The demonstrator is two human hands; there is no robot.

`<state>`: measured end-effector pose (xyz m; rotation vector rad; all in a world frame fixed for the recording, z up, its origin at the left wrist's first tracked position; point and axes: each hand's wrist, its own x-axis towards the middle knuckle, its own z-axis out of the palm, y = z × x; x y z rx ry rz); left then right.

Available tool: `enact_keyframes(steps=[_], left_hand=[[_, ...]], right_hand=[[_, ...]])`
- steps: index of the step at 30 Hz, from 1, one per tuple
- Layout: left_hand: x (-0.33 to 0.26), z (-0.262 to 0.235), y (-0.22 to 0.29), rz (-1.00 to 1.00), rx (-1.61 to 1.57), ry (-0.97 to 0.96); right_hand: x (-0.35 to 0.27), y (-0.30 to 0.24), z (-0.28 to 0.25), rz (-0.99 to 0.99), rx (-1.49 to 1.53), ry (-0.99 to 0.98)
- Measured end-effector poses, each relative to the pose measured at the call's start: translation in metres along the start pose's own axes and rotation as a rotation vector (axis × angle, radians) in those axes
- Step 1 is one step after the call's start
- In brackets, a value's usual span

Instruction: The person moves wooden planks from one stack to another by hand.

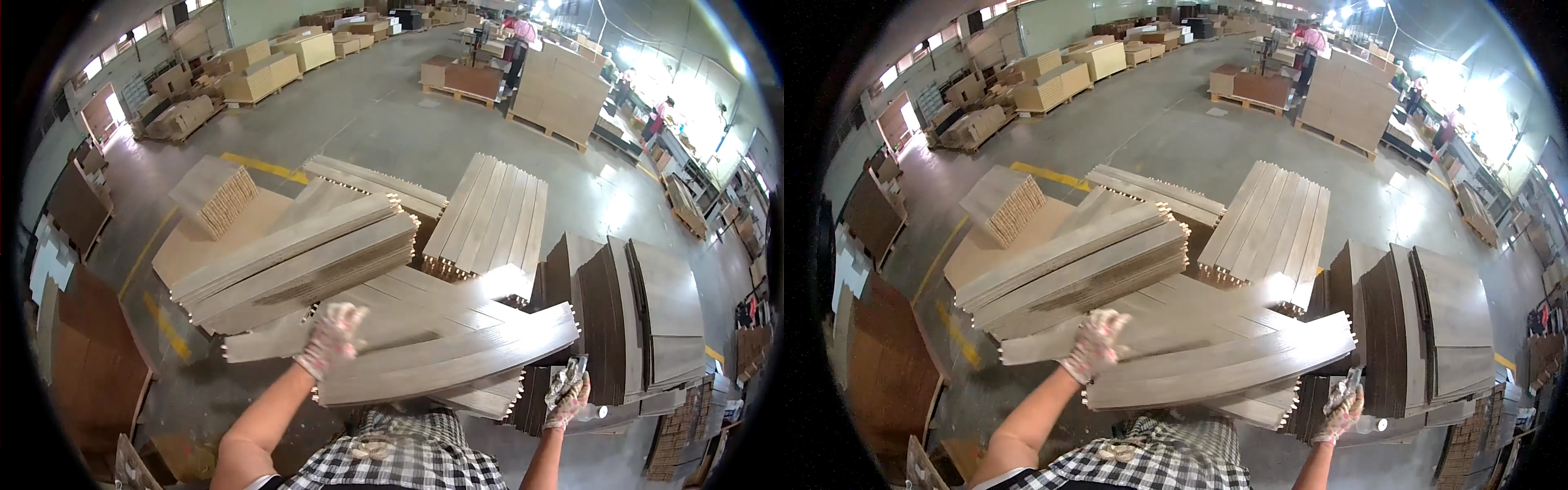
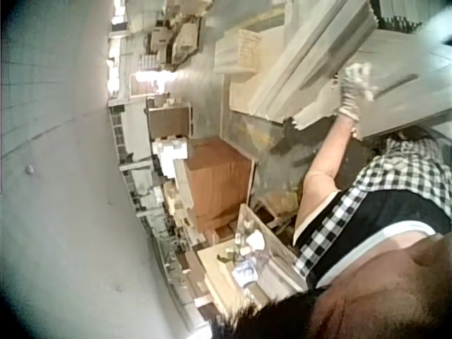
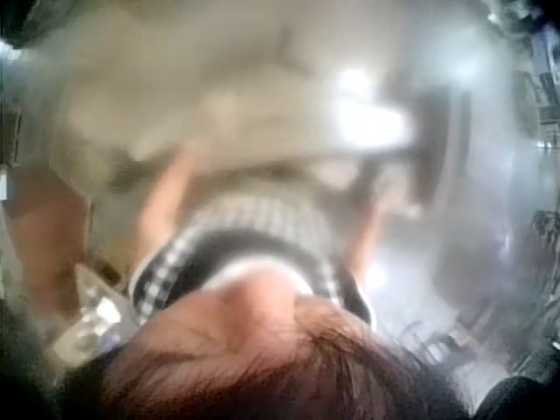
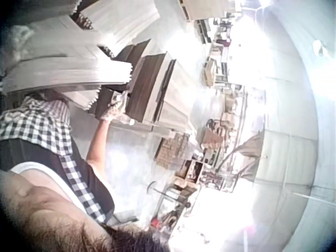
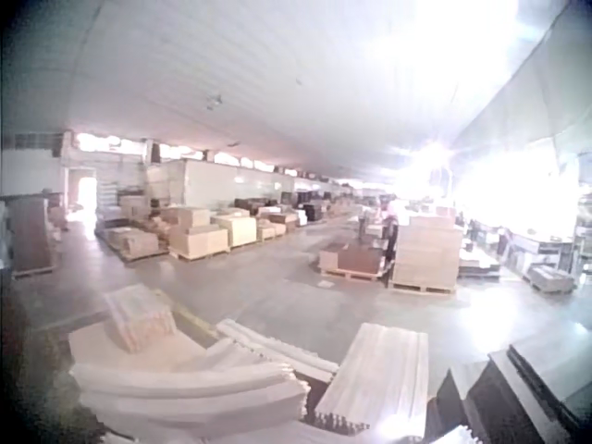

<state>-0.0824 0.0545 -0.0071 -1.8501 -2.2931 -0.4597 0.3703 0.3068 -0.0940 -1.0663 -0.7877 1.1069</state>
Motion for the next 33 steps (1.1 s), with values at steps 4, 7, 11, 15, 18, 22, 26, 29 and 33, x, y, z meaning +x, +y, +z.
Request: enact_keyframes(steps=[4, 7, 11, 15, 18, 22, 26, 29, 33], left_hand=[[-0.015, -0.033, -0.089, -0.137, 0.092, 0.1], [-0.02, -0.037, -0.135, -0.206, 0.095, 0.115], [-0.025, -0.024, -0.161, -0.336, 0.261, -0.005], [-0.035, -0.001, -0.168, -0.465, 0.242, 0.089], [-0.029, 0.005, -0.166, -0.409, 0.272, 0.167], [-0.018, 0.009, -0.116, -0.216, 0.01, 0.381], [-0.035, 0.025, 0.006, 0.193, -0.343, 0.193], [-0.055, 0.035, 0.076, 0.147, -0.27, -0.134], [-0.07, 0.05, 0.089, 0.103, -0.195, -0.203]], right_hand=[[-0.053, 0.008, 0.023, -0.013, -0.241, -0.092], [-0.09, 0.01, 0.031, 0.09, -0.176, -0.106], [-0.127, 0.011, 0.019, 0.062, -0.213, -0.098], [-0.152, 0.014, -0.004, 0.047, -0.268, -0.065], [-0.165, 0.01, -0.003, 0.053, -0.275, -0.051], [-0.17, 0.051, 0.0, -0.593, -0.839, -0.228], [-0.219, 0.017, 0.091, -0.155, -0.8, -0.792], [-0.202, 0.02, 0.101, -0.238, -0.766, -1.005], [-0.12, -0.013, 0.101, -0.221, -0.788, -0.813]])
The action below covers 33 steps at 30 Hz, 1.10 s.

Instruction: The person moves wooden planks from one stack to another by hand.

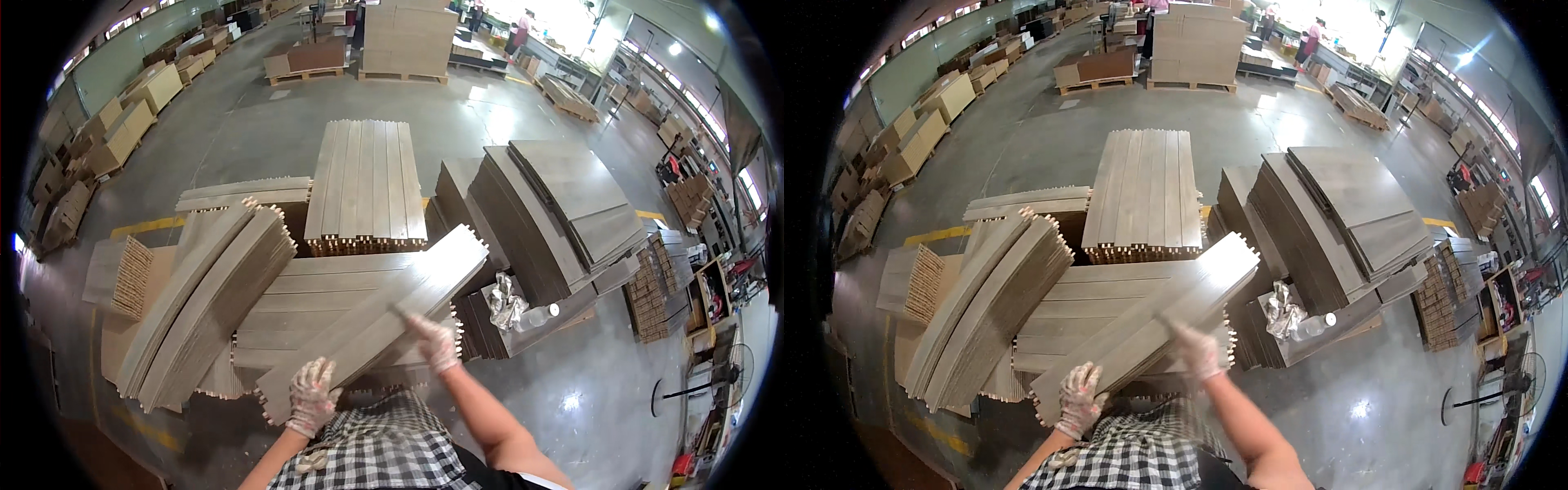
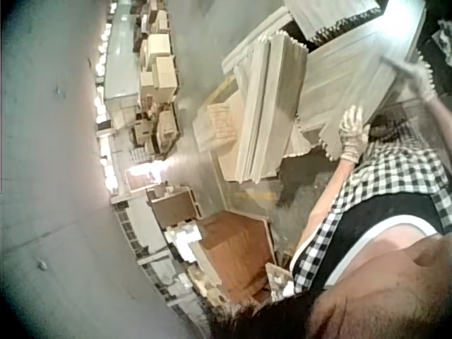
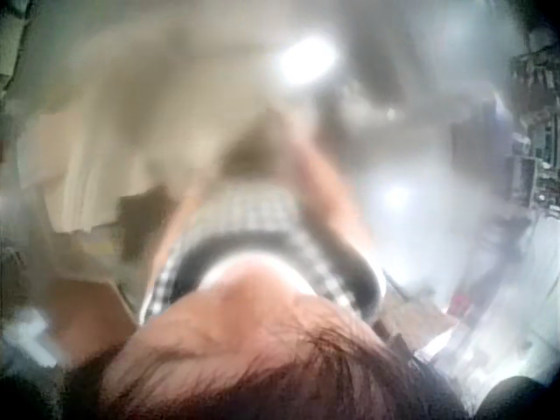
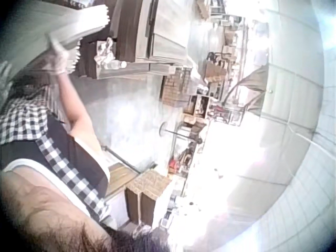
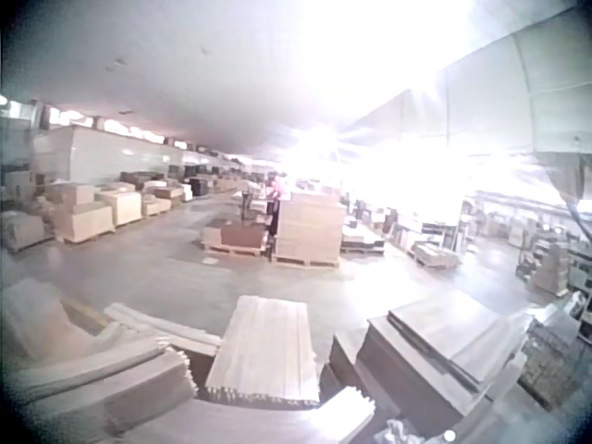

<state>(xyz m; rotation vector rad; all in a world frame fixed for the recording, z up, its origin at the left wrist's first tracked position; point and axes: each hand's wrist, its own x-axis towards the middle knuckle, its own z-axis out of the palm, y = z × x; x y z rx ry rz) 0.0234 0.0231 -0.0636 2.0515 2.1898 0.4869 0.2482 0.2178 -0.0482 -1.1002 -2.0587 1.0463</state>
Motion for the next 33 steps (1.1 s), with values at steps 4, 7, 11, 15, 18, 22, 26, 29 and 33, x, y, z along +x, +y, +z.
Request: enact_keyframes(steps=[4, 7, 11, 15, 18, 22, 26, 29, 33], left_hand=[[0.016, 0.003, 0.008, -0.003, -0.002, 0.013], [0.018, 0.008, 0.008, -0.015, 0.007, 0.015], [0.011, 0.005, 0.008, -0.073, 0.019, 0.009], [0.015, 0.006, 0.01, -0.086, -0.005, 0.0], [0.02, 0.004, 0.011, -0.066, -0.013, -0.01], [0.009, 0.009, 0.003, -0.092, -0.03, -0.03], [0.004, -0.001, 0.001, -0.115, -0.133, 0.098], [-0.019, -0.005, -0.012, -0.138, -0.186, 0.322], [-0.065, -0.006, -0.034, -0.47, -0.521, 0.64]], right_hand=[[0.076, 0.138, -0.098, 0.109, -0.209, 0.429], [0.116, 0.185, -0.162, 0.21, -0.463, 0.613], [0.109, 0.16, -0.139, 0.168, -0.408, 0.479], [0.066, 0.123, -0.071, 0.021, -0.315, 0.269], [0.005, 0.078, 0.011, -0.217, -0.197, -0.025], [-0.02, 0.06, 0.051, -0.246, -0.155, -0.221], [0.027, 0.105, -0.007, 0.042, -0.171, 0.271], [-0.004, 0.065, 0.034, 0.045, -0.244, 0.189], [-0.084, -0.008, 0.158, -0.1, 0.354, -0.115]])
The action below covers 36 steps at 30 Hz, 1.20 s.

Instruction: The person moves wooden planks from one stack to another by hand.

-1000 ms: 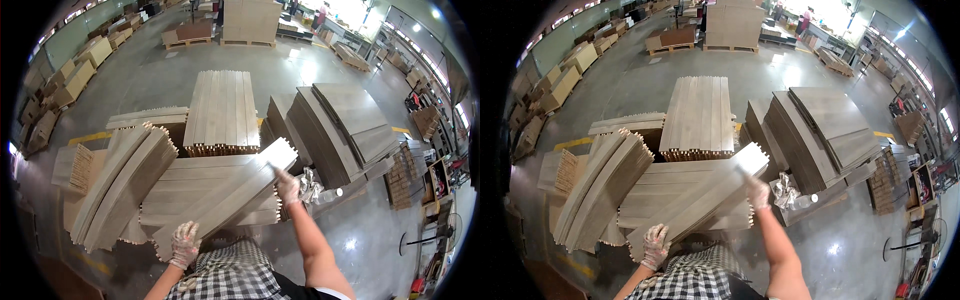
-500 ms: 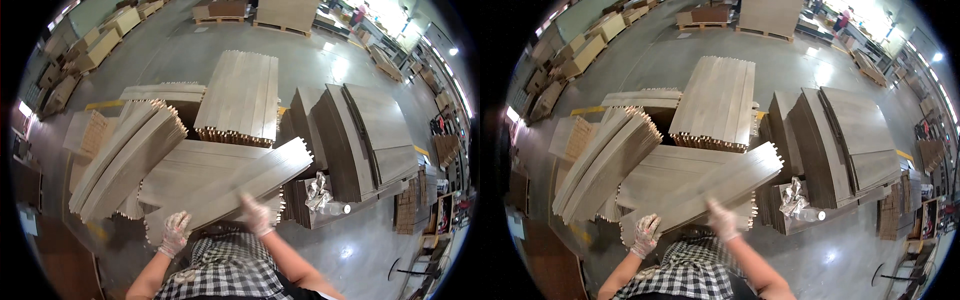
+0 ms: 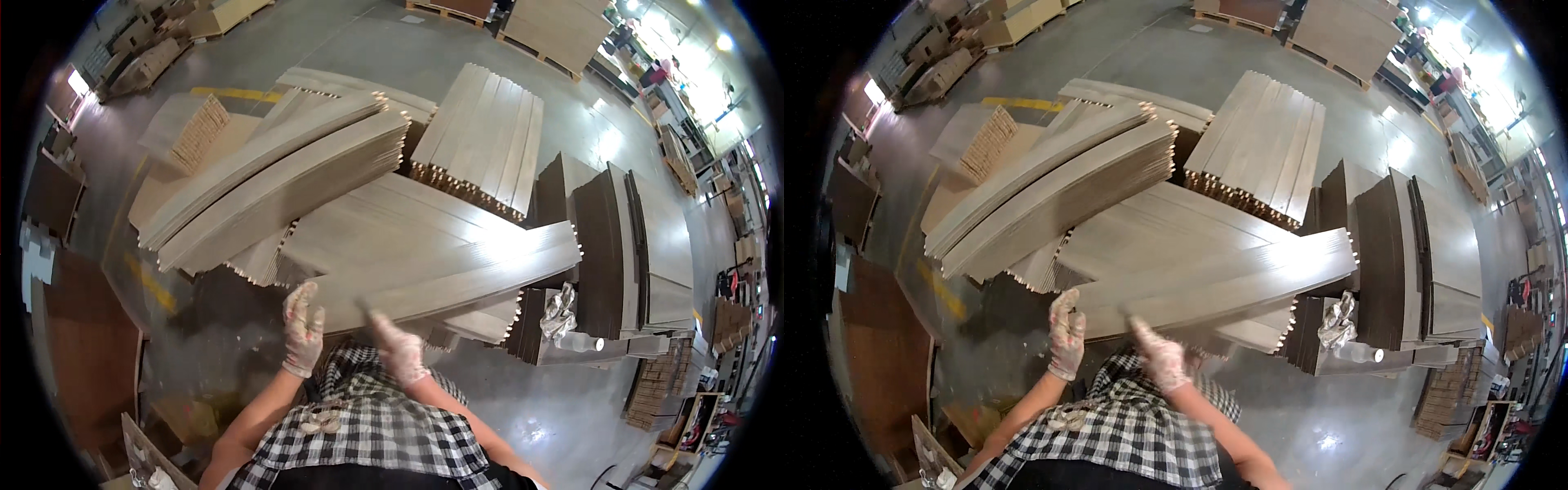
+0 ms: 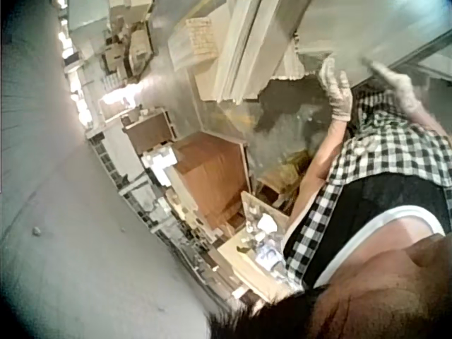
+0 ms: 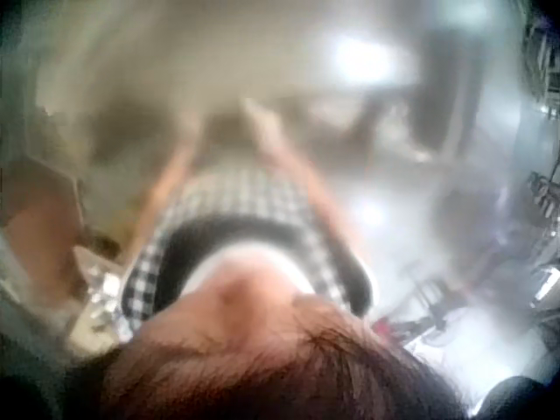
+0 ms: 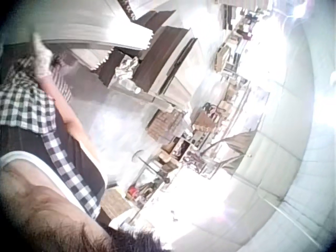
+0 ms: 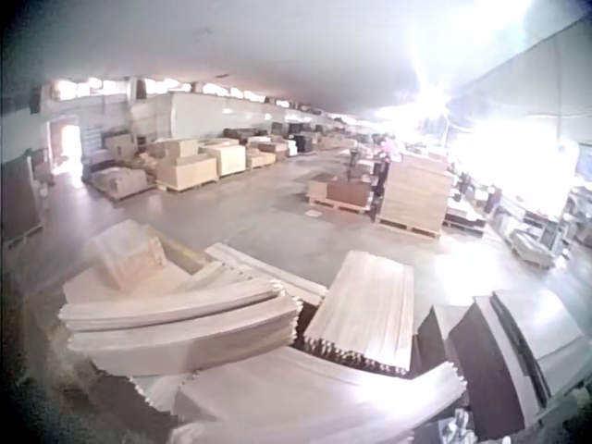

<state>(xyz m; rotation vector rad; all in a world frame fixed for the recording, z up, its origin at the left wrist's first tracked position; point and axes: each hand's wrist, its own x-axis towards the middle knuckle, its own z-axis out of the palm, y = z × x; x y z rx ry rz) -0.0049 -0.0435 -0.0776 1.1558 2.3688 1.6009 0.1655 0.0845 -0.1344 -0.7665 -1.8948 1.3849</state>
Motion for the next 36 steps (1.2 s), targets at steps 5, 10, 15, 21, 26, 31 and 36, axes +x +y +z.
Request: enact_keyframes(steps=[5, 10, 15, 21, 26, 31, 36], left_hand=[[-0.023, -0.065, -0.041, -0.147, -0.133, 0.146], [-0.035, -0.083, -0.068, -0.223, -0.43, 0.227], [-0.03, -0.107, -0.069, -0.263, -0.518, 0.307], [-0.025, -0.082, -0.07, -0.185, -0.355, 0.308], [0.0, -0.047, -0.03, -0.138, -0.38, 0.172], [0.013, -0.001, 0.015, 0.286, 0.376, -0.364], [0.026, 0.036, 0.04, 0.312, 0.596, -0.623]], right_hand=[[0.016, -0.016, -0.03, 0.012, -0.251, 0.103], [-0.023, -0.023, 0.065, -0.095, -0.317, -0.137], [-0.031, -0.049, 0.094, 0.062, 0.045, -0.402], [-0.025, -0.066, 0.087, 0.097, -0.109, -0.634], [0.001, -0.05, 0.037, -0.216, -0.32, -0.203], [0.03, -0.023, -0.063, 0.231, -0.273, -0.045], [0.1, 0.049, -0.257, 0.116, -0.855, 0.426]])
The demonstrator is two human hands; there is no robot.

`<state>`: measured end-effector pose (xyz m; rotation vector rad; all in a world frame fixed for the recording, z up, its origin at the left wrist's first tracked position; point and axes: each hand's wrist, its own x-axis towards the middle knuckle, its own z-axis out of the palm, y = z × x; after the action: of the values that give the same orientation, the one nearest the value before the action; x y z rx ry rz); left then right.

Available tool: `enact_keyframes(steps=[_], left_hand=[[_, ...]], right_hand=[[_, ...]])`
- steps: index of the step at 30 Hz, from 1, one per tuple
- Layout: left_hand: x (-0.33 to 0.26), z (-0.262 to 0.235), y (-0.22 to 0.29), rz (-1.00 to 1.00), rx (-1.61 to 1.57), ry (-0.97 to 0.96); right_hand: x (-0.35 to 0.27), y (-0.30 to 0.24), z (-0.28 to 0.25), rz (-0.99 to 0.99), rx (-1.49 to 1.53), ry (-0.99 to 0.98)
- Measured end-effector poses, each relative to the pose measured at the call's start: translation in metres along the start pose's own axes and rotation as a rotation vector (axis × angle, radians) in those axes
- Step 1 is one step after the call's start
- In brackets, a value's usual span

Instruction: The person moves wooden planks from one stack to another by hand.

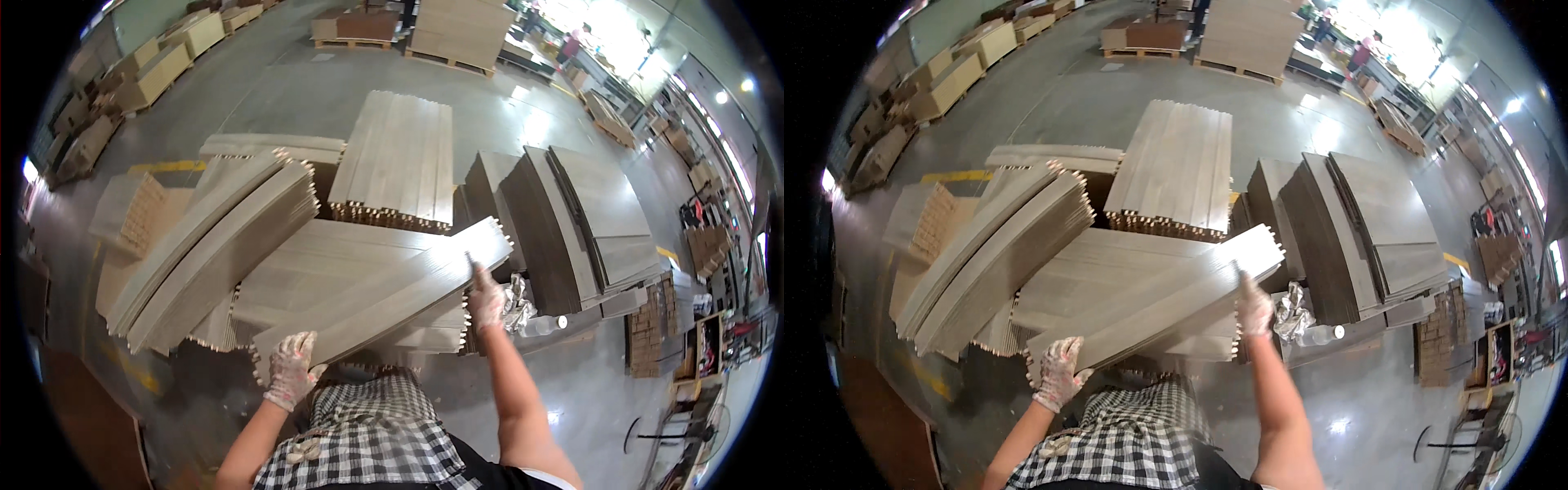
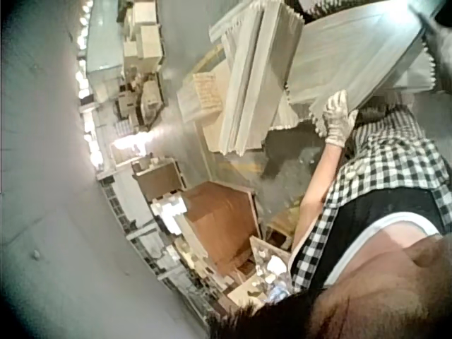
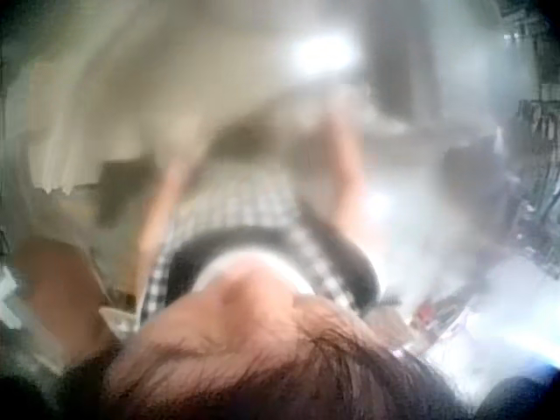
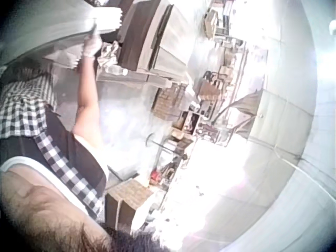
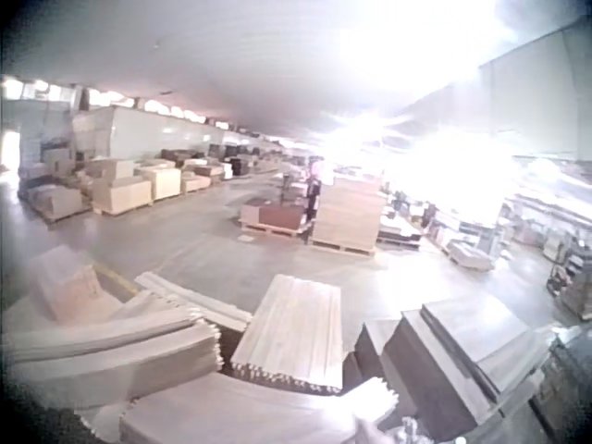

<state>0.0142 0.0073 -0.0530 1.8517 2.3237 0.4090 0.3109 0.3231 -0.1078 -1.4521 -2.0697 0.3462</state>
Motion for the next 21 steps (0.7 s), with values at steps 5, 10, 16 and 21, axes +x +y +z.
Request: enact_keyframes(steps=[5, 10, 16, 21], left_hand=[[0.023, -0.013, 0.009, 0.016, 0.028, -0.123], [0.036, -0.03, 0.02, -0.015, 0.017, -0.196], [0.025, -0.025, 0.026, 0.12, 0.134, -0.154], [0.027, 0.01, 0.049, 0.083, 0.304, 0.019]], right_hand=[[0.112, 0.084, -0.031, 0.224, -0.098, 0.202], [0.133, 0.084, -0.011, 0.35, 0.332, 0.143], [0.134, 0.071, -0.021, 0.337, 1.266, 0.164], [0.117, 0.072, -0.041, 0.202, 0.356, 0.331]])
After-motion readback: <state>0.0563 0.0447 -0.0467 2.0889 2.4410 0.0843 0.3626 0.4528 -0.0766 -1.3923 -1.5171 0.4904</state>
